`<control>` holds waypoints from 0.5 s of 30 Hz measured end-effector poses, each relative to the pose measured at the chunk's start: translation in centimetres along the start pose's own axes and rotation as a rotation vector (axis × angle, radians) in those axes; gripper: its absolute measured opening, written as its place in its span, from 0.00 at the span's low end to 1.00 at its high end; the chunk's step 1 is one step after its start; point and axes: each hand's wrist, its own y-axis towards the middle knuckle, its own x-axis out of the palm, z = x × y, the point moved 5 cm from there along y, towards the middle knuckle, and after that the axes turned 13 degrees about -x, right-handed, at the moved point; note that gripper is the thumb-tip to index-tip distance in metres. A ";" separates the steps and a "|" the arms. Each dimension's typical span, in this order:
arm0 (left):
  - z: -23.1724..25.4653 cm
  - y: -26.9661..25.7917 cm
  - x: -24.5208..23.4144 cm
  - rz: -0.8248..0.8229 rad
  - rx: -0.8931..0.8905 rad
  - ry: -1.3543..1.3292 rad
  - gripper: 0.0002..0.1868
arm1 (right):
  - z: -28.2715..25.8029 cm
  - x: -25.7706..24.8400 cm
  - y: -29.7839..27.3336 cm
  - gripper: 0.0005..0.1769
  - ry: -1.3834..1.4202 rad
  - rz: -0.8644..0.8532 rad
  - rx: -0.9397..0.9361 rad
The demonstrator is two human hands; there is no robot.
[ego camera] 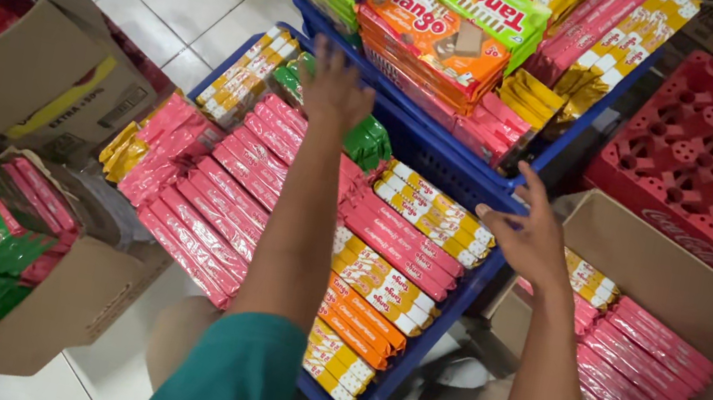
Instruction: The person transfers stacks of Tango snack packets from a blue plastic crate into a cardboard box. They pick up stacks of pink, yellow, green, and orange packets and place them into the box, repeating the process until the crate is empty.
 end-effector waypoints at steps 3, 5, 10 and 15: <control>-0.9 2.7 5.5 -0.148 0.082 0.081 0.33 | 0.1 0.2 0.0 0.50 -0.022 -0.014 -0.020; -0.8 1.8 4.2 -0.145 0.058 0.090 0.33 | 0.1 0.1 0.0 0.49 -0.043 -0.010 -0.015; -0.8 0.9 3.5 -0.160 0.003 0.112 0.32 | -0.7 -0.5 -0.7 0.47 -0.063 0.006 -0.013; -1.0 0.3 3.6 -0.105 0.147 -0.023 0.30 | 0.1 -1.0 -0.3 0.46 -0.046 0.006 -0.088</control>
